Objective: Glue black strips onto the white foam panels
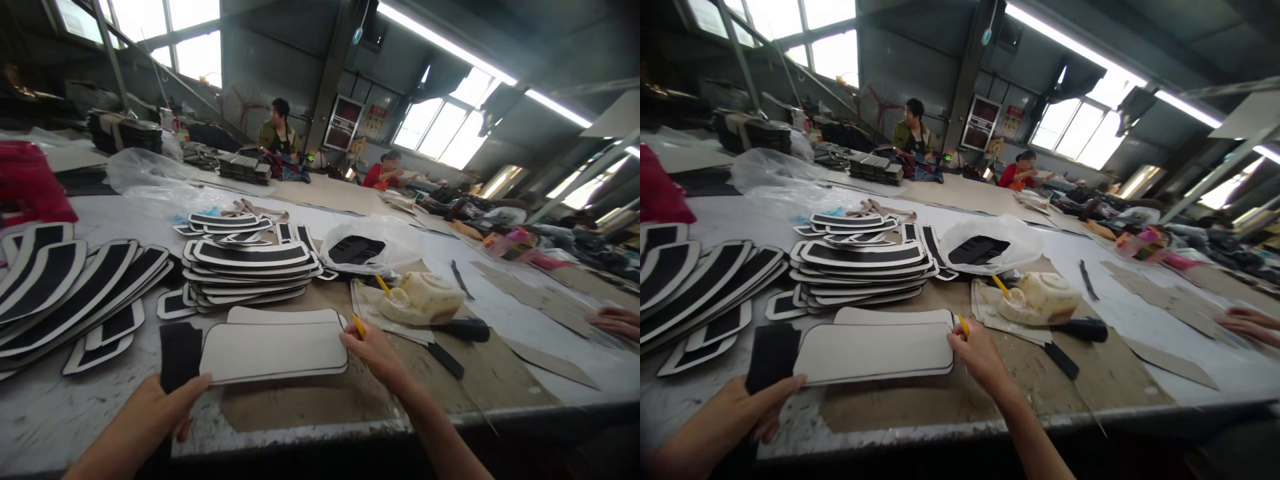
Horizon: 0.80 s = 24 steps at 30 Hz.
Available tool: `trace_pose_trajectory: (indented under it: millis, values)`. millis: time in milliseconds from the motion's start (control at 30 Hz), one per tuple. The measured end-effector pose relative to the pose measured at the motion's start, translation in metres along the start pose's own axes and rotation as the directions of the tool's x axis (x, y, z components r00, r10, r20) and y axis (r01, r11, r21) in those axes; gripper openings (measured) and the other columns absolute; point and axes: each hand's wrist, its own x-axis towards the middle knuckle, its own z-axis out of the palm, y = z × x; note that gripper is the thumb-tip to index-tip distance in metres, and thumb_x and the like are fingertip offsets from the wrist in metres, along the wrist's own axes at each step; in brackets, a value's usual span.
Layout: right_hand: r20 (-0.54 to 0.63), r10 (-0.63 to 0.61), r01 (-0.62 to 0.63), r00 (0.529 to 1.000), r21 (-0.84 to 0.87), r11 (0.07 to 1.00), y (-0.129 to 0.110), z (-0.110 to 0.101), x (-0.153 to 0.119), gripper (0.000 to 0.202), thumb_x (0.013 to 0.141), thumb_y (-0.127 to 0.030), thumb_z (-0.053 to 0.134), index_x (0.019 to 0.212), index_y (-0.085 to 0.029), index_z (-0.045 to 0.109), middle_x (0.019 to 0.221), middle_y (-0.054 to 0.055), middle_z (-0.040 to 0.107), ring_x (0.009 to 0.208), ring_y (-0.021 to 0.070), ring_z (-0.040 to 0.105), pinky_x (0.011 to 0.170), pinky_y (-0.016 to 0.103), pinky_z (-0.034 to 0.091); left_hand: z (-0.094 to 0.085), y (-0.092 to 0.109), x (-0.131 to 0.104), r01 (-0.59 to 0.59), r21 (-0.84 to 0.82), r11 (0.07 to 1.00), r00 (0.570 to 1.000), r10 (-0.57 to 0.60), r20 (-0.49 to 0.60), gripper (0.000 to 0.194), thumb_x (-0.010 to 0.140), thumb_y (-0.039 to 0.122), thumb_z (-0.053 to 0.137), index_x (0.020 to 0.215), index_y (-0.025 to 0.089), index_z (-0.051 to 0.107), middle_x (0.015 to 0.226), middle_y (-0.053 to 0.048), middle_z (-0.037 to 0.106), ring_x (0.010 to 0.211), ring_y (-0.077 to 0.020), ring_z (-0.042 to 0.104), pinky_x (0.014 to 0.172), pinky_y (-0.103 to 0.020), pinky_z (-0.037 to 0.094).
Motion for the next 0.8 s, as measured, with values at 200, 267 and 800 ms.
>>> trace_pose_trajectory:
  millis: [200,267,800]
  values:
    - [0.006,-0.037,0.037,0.999,-0.079,0.996,0.012,0.008,-0.03,0.018,0.075,-0.031,0.05,0.063,-0.018,0.053,0.06,0.0,0.051,0.058,0.0154,0.047,0.056,0.027,0.035,0.015,-0.031,-0.025,0.127,-0.248,0.96,0.971,-0.069,0.23,0.056,0.062,0.066,0.052,0.029,0.024,0.034,0.027,0.003,0.033,0.031,-0.0154,0.042,0.046,-0.03,0.039]
    - [-0.15,-0.129,0.11,0.98,-0.13,0.985,0.008,0.008,-0.039,0.028,0.079,-0.039,0.048,0.061,-0.018,0.052,0.061,0.001,0.051,0.059,0.0159,0.046,0.058,0.029,0.035,0.015,-0.03,-0.026,0.141,-0.295,0.945,0.968,-0.069,0.242,0.056,0.065,0.064,0.05,0.031,0.024,0.033,0.027,0.003,0.034,0.031,-0.0144,0.042,0.045,-0.029,0.038]
    - [-0.161,0.176,0.164,0.971,0.987,0.001,-0.136,0.145,-0.045,0.052,0.085,-0.05,0.046,0.047,-0.017,0.033,0.042,-0.009,0.026,0.034,0.0046,0.02,0.03,0.015,0.017,0.004,-0.028,-0.03,0.083,-0.361,0.929,0.938,0.049,0.343,0.043,0.072,0.047,0.045,0.039,0.02,0.041,0.032,0.003,0.04,0.037,-0.0139,0.046,0.048,-0.026,0.038]
